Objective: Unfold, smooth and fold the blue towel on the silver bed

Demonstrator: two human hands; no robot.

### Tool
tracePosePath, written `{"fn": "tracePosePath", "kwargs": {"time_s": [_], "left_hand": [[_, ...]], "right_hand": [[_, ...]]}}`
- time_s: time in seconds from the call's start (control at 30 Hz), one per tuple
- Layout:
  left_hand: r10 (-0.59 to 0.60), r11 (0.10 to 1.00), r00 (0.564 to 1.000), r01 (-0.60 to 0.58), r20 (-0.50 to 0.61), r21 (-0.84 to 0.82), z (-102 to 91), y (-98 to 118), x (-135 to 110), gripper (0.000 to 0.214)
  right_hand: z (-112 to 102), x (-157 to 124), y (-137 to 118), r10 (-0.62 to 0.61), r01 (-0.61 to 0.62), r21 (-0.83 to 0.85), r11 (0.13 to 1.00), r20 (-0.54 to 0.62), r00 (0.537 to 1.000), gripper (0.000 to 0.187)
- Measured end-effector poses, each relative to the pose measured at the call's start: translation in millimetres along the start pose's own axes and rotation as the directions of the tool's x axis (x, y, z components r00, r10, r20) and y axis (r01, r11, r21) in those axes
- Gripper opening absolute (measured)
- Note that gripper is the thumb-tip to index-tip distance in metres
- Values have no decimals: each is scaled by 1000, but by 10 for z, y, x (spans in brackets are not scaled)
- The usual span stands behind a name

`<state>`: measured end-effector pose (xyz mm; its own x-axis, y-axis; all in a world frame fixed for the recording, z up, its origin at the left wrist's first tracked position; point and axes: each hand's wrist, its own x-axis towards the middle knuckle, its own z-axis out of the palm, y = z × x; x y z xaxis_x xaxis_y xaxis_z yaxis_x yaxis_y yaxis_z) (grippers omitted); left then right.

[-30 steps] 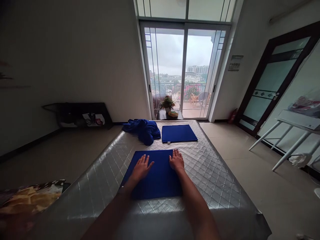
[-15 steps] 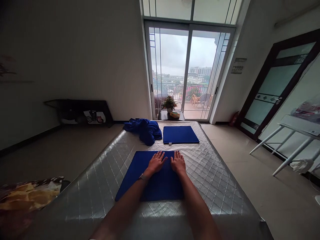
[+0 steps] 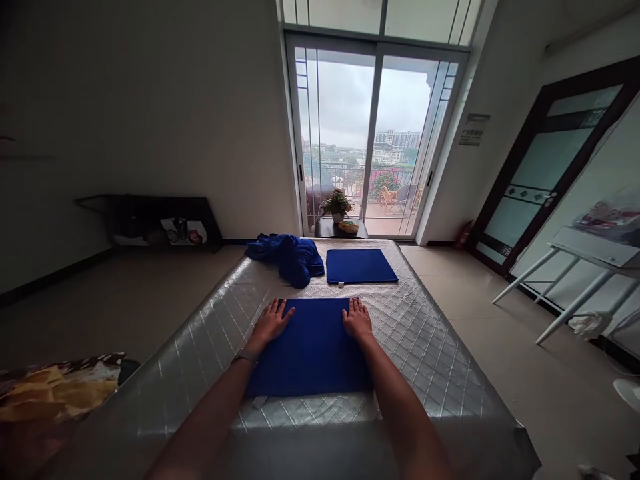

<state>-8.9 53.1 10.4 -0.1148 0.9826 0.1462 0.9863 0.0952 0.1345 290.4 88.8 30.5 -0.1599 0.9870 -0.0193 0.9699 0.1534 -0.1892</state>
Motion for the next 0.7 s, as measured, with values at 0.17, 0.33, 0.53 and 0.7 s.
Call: {"fn": "tracePosePath", "kwargs": {"time_s": [0.17,0.33,0.53,0.7], "left_hand": [[-5,1000,1000,5,-8,-22,2,22,-8,84],[-12,1000,1000,12,1,-27,15,14,-4,86],[-5,1000,1000,5,25,-7,3,3,-1,86],[-81,996,990,84,116,-19,-148,13,117,82]], "right_hand": [[-98,44,-30,-44,45,-51,998,18,999,65],[-18,67,2,-51,51,12,999,-27,998,64],[47,65,16,-50,53,45,998,-64,997,64],[57,67,11,-46,50,61,997,-77,996,64]]}}
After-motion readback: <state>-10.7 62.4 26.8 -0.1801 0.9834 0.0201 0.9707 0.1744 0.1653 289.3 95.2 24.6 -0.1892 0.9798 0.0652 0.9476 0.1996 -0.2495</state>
